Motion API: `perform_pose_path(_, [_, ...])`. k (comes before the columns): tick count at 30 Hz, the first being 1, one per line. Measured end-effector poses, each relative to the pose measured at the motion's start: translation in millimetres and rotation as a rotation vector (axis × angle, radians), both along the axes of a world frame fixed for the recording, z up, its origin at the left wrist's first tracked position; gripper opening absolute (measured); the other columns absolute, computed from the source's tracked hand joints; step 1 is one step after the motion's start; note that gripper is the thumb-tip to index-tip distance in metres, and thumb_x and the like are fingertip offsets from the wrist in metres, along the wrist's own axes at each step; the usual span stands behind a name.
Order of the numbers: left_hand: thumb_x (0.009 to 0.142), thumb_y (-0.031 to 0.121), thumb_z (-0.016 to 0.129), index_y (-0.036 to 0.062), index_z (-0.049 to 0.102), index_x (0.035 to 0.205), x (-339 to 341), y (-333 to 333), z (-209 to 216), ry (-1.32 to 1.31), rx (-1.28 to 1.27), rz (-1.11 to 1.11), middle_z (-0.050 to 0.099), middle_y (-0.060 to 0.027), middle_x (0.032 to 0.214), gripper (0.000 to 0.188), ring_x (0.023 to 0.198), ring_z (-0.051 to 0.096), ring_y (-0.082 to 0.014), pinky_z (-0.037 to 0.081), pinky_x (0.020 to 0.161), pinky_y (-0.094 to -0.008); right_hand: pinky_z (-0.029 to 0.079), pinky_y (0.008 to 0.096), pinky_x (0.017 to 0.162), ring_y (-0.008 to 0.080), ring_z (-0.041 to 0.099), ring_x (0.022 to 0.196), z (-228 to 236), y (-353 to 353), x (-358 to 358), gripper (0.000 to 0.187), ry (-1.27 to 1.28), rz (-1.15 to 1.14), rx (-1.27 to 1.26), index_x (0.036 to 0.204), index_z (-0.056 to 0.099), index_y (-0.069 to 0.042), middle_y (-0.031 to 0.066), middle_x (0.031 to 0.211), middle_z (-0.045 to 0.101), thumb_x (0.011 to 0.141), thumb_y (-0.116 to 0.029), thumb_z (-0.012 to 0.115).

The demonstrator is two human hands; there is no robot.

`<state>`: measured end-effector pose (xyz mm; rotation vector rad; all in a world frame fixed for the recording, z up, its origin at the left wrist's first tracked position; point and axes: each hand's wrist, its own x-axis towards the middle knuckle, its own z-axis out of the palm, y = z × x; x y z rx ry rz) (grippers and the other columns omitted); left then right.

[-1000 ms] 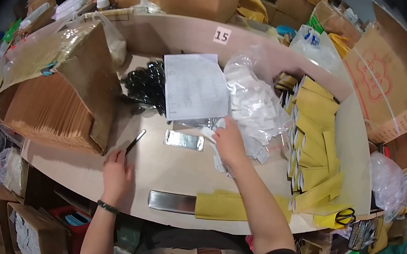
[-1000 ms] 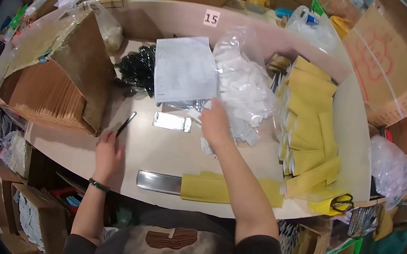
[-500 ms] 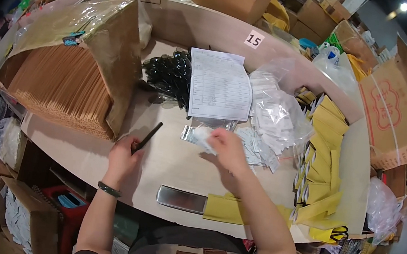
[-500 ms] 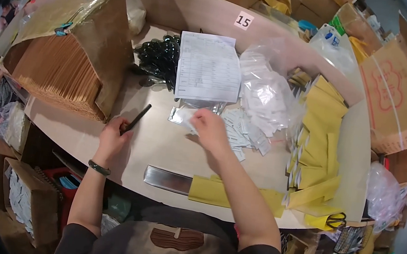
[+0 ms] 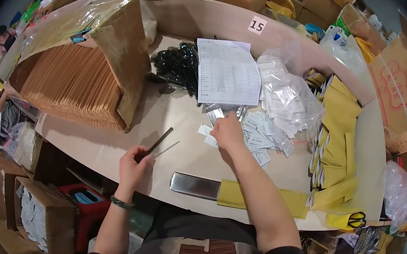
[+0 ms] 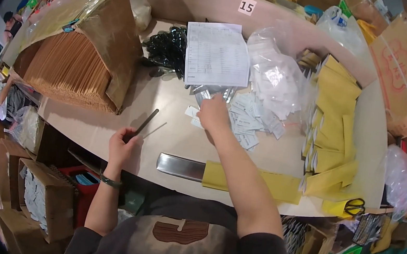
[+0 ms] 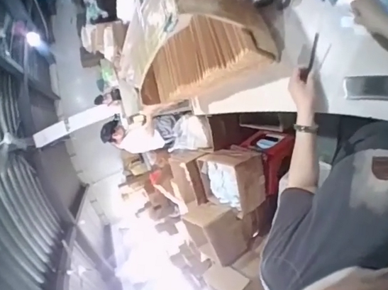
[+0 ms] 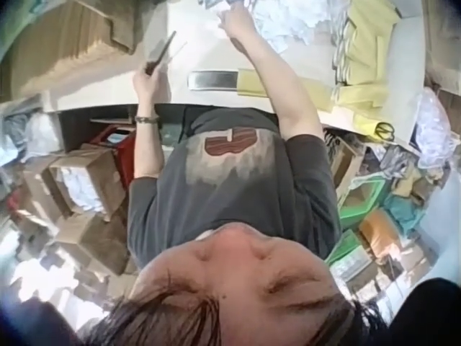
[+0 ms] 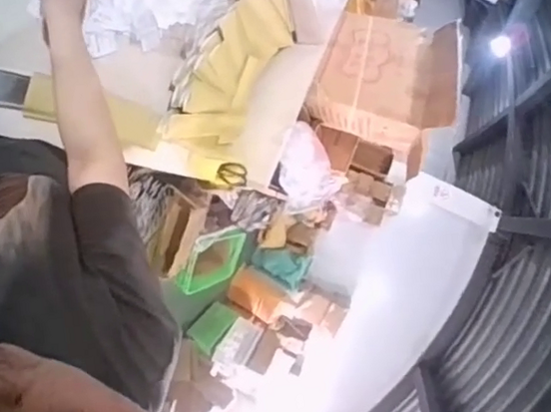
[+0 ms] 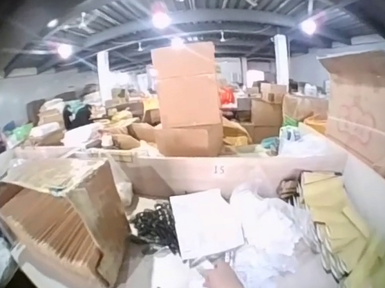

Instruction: Packaging small items into silver pouches and placing them into yellow padded envelopes at a factory station.

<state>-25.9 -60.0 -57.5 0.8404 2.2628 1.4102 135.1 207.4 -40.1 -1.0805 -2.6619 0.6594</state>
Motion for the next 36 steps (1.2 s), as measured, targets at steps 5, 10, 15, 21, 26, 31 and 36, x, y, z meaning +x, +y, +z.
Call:
perform_pose_path(5, [0.086, 0.004, 0.072, 0.0004, 0.068, 0.103, 10.3, -25.7, -5.9, -0.021, 0.026, 0.004, 0.068, -0.0032, 0.083, 0.018, 0.073, 0.061, -0.0100, 0.051, 0.071, -0.0246, 0.050, 0.0484, 0.076, 0.0391, 0.063, 0.087, 0.4, -20.6, 11.1, 0.013, 0.189, 0.133, 0.290, 0.092, 0.065, -0.003, 0.0187, 0.089, 0.064, 0.085, -0.013, 0.069])
perform_pose_path(10, [0.091, 0.005, 0.070, -0.0003, 0.069, 0.100, 31.1, -41.9, 7.2, -0.112, 0.112, -0.002, 0.066, 0.0001, 0.086, 0.011, 0.077, 0.058, -0.0074, 0.048, 0.073, -0.0229, 0.049, 0.0457, 0.077, 0.0369, 0.063, 0.094, 19.5, -104.5, 72.1, 0.018, 0.215, 0.195, -0.270, 0.101, 0.059, -0.003, 0.0178, 0.095, 0.066, 0.091, -0.017, 0.061])
perform_pose_path(15, [0.092, 0.006, 0.068, 0.0005, 0.069, 0.093, 53.0, -14.6, 23.4, -0.065, 0.084, -0.233, 0.063, -0.0026, 0.082, 0.005, 0.073, 0.057, -0.0119, 0.045, 0.069, -0.0248, 0.048, 0.0449, 0.083, 0.0335, 0.063, 0.095, 2.2, -127.8, 86.4, 0.033, 0.461, 0.300, 0.357, 0.117, 0.062, -0.004, 0.0167, 0.103, 0.066, 0.085, -0.011, 0.067])
perform_pose_path(21, [0.078, 0.010, 0.073, 0.0070, 0.065, 0.081, 78.0, 17.0, 32.1, 0.529, -0.140, -0.715, 0.067, -0.0080, 0.089, 0.009, 0.081, 0.064, -0.0285, 0.051, 0.073, -0.0396, 0.047, 0.0479, 0.095, 0.0316, 0.060, 0.113, 1.6, -119.3, 133.0, 0.041, 0.423, 0.453, 0.142, 0.124, 0.061, -0.002, 0.0152, 0.123, 0.063, 0.084, -0.008, 0.067])
perform_pose_path(26, [0.071, 0.009, 0.072, 0.0099, 0.064, 0.082, 23.8, 29.9, 63.3, 0.944, 0.069, -0.506, 0.063, -0.0095, 0.082, 0.014, 0.081, 0.063, -0.0319, 0.051, 0.074, -0.0439, 0.041, 0.0480, 0.107, 0.0277, 0.055, 0.129, -14.2, -125.0, 136.5, 0.042, 0.175, 0.616, 0.344, 0.130, 0.059, -0.003, 0.0138, 0.135, 0.059, 0.089, -0.012, 0.061])
perform_pose_path(31, [0.085, 0.014, 0.066, 0.0026, 0.069, 0.091, -108.1, 25.1, 161.6, 1.064, -0.303, 0.210, 0.068, -0.0169, 0.088, 0.013, 0.090, 0.066, -0.0376, 0.052, 0.074, -0.0467, 0.041, 0.0487, 0.107, 0.0283, 0.056, 0.128, -13.4, -127.7, 140.1, 0.041, 0.194, 0.599, 0.337, 0.131, 0.057, -0.003, 0.0144, 0.134, 0.060, 0.091, -0.014, 0.061])
perform_pose_path(36, [0.085, 0.012, 0.063, 0.0005, 0.066, 0.105, -153.4, 24.9, 155.4, 0.821, -0.680, -0.047, 0.068, -0.0225, 0.086, 0.023, 0.086, 0.066, -0.0420, 0.052, 0.075, -0.0499, 0.041, 0.0508, 0.107, 0.0362, 0.051, 0.131, -2.9, -124.5, 152.9, 0.048, 0.178, 0.567, 0.238, 0.133, 0.059, -0.013, 0.0192, 0.140, 0.053, 0.086, -0.019, 0.069])
